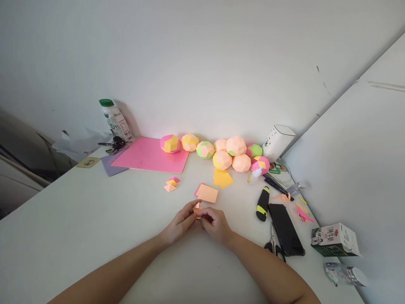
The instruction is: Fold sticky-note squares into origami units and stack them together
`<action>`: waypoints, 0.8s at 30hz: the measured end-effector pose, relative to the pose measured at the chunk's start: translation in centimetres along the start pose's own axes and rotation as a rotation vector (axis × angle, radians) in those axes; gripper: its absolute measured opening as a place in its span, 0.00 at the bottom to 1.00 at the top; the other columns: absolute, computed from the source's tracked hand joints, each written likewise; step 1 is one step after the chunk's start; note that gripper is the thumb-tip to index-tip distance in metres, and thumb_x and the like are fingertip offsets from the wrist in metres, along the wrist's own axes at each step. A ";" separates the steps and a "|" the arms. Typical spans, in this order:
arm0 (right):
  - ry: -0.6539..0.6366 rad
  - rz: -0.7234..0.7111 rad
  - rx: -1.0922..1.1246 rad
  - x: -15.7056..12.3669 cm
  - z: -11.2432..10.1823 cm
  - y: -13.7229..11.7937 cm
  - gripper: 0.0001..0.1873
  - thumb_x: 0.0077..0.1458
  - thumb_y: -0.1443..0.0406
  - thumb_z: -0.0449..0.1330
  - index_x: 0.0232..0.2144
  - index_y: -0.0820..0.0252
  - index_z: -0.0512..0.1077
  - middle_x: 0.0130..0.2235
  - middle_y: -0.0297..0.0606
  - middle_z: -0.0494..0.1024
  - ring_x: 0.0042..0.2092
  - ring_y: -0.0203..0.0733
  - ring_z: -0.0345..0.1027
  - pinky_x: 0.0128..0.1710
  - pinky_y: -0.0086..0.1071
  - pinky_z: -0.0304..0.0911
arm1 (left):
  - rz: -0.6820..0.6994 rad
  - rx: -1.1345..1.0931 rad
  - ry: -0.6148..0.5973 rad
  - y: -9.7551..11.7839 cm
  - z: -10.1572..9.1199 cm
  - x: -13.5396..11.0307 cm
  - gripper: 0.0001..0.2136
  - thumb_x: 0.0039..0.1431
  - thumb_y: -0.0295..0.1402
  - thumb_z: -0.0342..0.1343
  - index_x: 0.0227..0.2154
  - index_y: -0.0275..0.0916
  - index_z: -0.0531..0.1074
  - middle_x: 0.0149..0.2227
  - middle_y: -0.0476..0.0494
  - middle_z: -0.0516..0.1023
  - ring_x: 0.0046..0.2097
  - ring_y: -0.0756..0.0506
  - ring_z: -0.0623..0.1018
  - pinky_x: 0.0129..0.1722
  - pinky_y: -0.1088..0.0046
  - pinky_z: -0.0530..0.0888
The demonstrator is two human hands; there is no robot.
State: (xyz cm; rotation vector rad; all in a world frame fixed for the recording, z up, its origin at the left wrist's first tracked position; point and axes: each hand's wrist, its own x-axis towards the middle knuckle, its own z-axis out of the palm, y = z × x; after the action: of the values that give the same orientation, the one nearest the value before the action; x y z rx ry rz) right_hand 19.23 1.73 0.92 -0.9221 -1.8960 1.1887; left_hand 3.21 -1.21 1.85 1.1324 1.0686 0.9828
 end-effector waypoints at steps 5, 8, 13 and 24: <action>0.008 -0.025 -0.018 0.2 0.0 -0.2 0.04 0.51 0.69 0.56 0.30 0.58 0.70 0.24 0.33 0.69 0.22 0.34 0.63 0.22 0.28 0.61 | 0.016 0.050 0.012 -0.4 -0.2 0.0 0.22 0.56 0.31 0.46 0.55 0.39 0.58 0.27 0.52 0.63 0.30 0.50 0.65 0.33 0.72 0.65; 0.045 -0.104 -0.012 0.3 -0.1 -0.3 0.03 0.50 0.68 0.57 0.28 0.58 0.71 0.28 0.37 0.70 0.26 0.36 0.65 0.23 0.29 0.63 | 0.025 0.028 0.024 -0.7 -0.1 0.1 0.22 0.55 0.30 0.47 0.54 0.39 0.57 0.26 0.53 0.61 0.29 0.50 0.64 0.32 0.73 0.64; 0.089 -0.136 0.001 0.2 0.0 -0.1 0.05 0.53 0.66 0.57 0.29 0.57 0.73 0.28 0.38 0.70 0.27 0.37 0.66 0.23 0.30 0.65 | 0.055 -0.049 0.050 -0.8 0.0 0.2 0.20 0.57 0.34 0.47 0.53 0.38 0.57 0.25 0.54 0.58 0.25 0.52 0.61 0.28 0.75 0.62; 0.036 -0.063 0.098 0.3 -0.2 -0.1 0.09 0.56 0.61 0.56 0.33 0.57 0.74 0.34 0.39 0.70 0.23 0.32 0.65 0.23 0.31 0.67 | 0.075 0.005 0.038 -0.6 0.1 0.1 0.18 0.57 0.36 0.47 0.50 0.39 0.60 0.26 0.53 0.61 0.27 0.51 0.62 0.31 0.73 0.64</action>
State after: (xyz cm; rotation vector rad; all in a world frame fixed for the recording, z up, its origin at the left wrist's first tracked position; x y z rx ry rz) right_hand 19.21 2.04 1.11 -0.8207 -1.8084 1.2080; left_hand 3.31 -1.23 1.28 1.1682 1.0662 1.0649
